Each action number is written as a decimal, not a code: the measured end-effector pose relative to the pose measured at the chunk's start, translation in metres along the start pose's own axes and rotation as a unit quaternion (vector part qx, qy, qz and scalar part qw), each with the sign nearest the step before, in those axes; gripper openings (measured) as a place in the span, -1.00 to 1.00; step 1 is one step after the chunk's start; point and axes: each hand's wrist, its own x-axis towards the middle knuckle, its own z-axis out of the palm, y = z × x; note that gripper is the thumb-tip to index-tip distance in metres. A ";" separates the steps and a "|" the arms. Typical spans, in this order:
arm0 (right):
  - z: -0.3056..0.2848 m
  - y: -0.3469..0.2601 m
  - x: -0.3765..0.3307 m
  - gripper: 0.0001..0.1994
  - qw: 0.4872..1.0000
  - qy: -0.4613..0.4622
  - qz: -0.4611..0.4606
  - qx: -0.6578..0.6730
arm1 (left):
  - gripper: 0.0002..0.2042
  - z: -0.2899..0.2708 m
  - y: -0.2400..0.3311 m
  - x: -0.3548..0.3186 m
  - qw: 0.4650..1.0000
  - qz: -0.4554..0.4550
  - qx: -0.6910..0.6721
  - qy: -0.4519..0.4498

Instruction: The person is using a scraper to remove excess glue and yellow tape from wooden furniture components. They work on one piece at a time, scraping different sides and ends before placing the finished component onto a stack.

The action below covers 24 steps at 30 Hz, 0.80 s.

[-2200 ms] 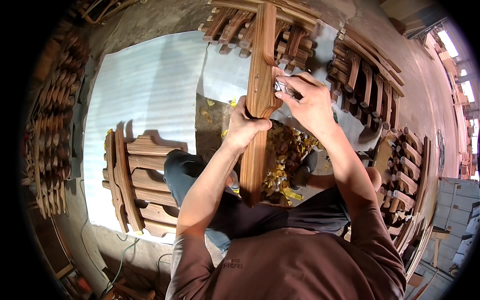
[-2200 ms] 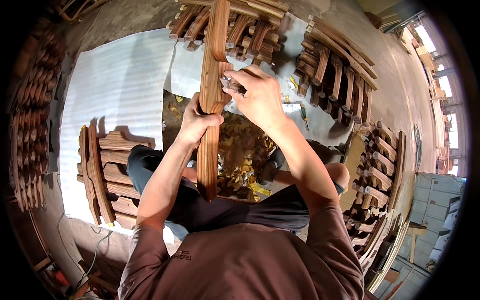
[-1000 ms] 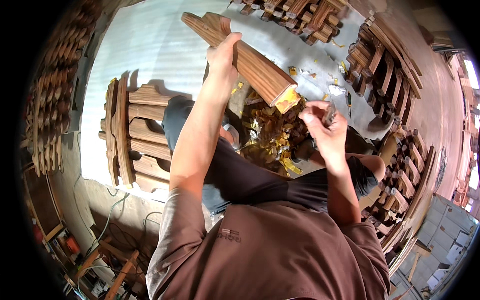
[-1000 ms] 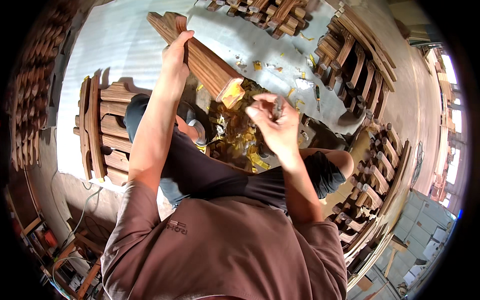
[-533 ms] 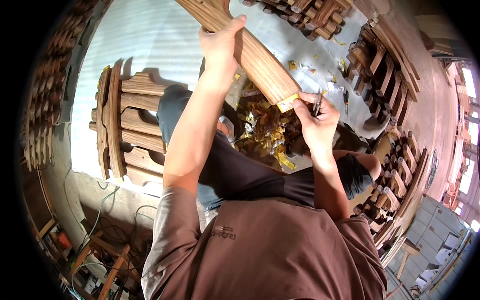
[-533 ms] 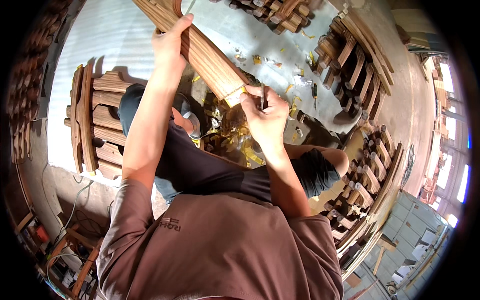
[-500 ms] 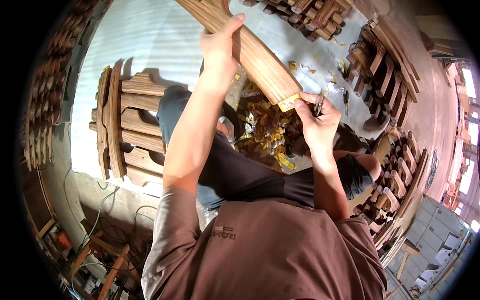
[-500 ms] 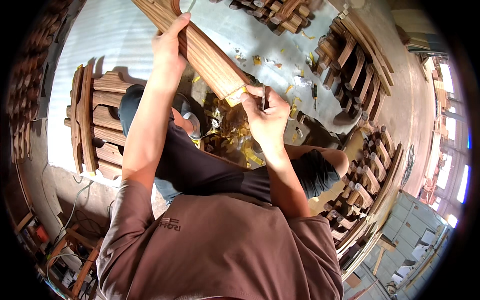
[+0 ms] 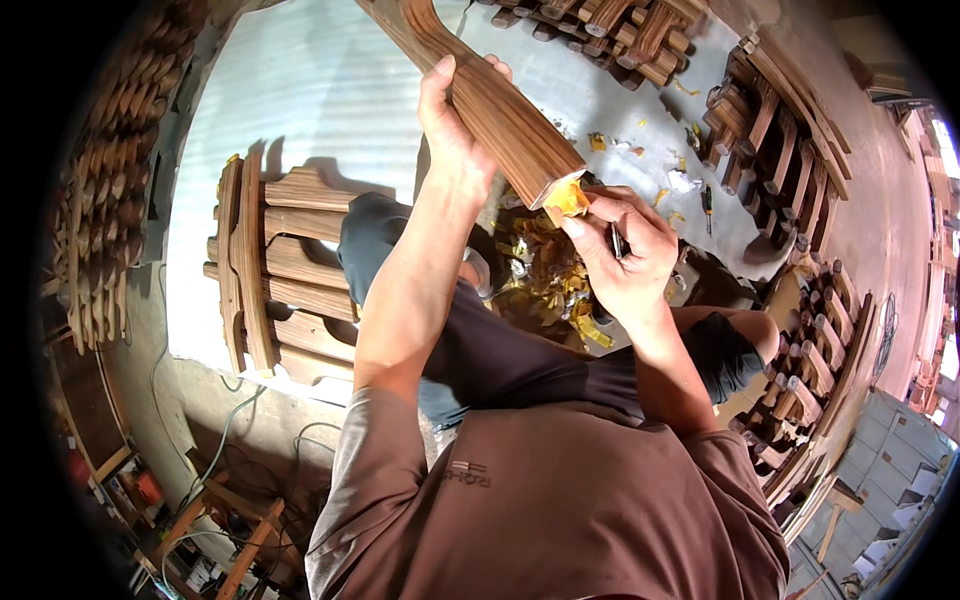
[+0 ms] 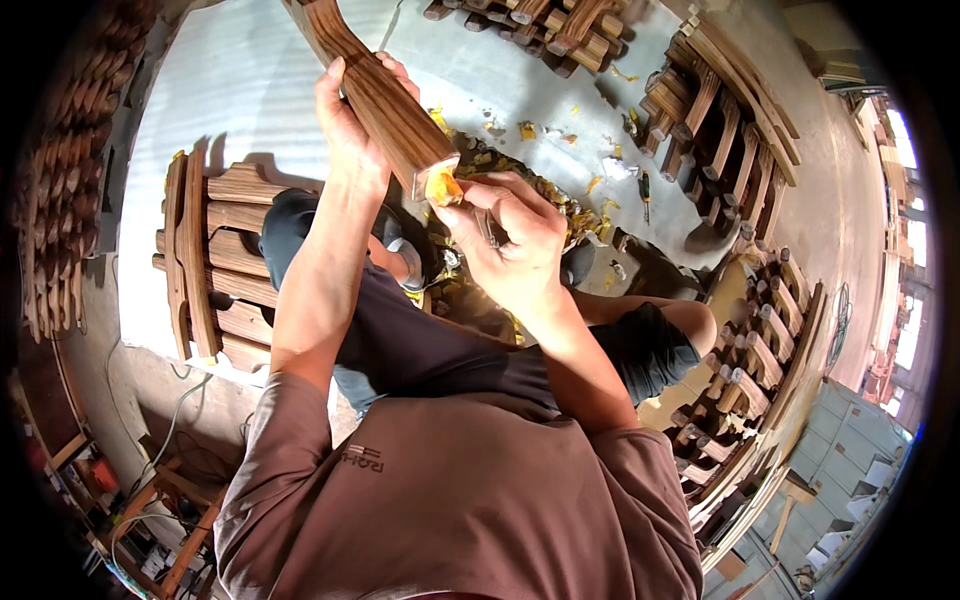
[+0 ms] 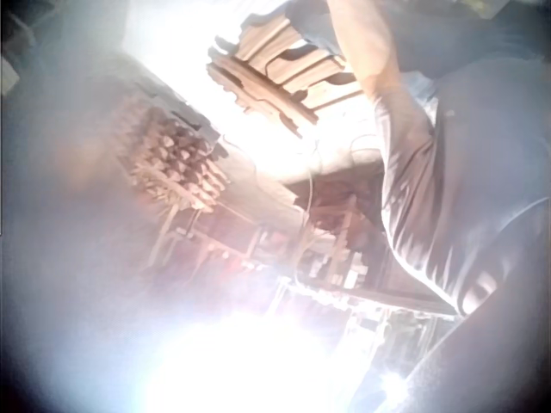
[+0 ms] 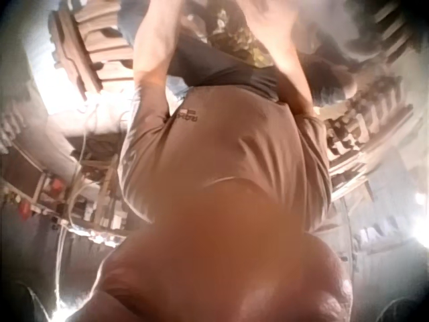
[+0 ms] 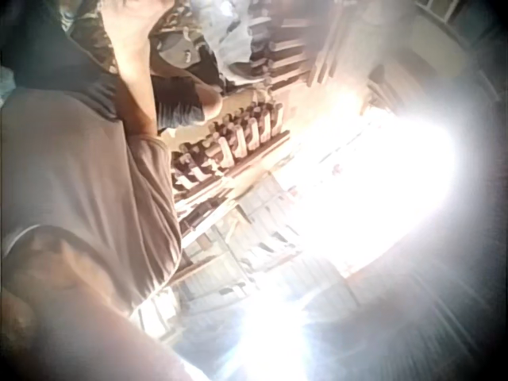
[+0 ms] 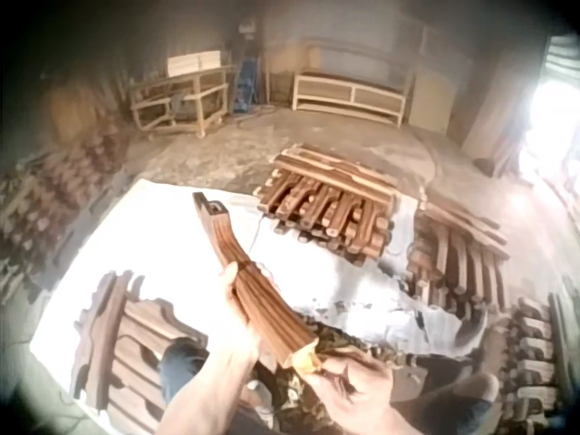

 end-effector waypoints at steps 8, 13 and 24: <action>-0.005 0.005 -0.002 -0.81 0.996 -0.010 -0.080 -0.040 | -0.62 -0.003 0.006 -0.001 0.997 -0.026 -0.017 -0.076; -0.002 0.006 -0.004 -0.80 0.990 0.046 -0.104 -0.078 | -0.58 -0.004 0.001 0.003 0.996 -0.017 -0.043 -0.078; -0.025 0.018 0.006 -0.69 0.911 -0.030 -0.308 -0.272 | -0.60 -0.017 0.006 0.011 0.993 -0.119 -0.002 0.003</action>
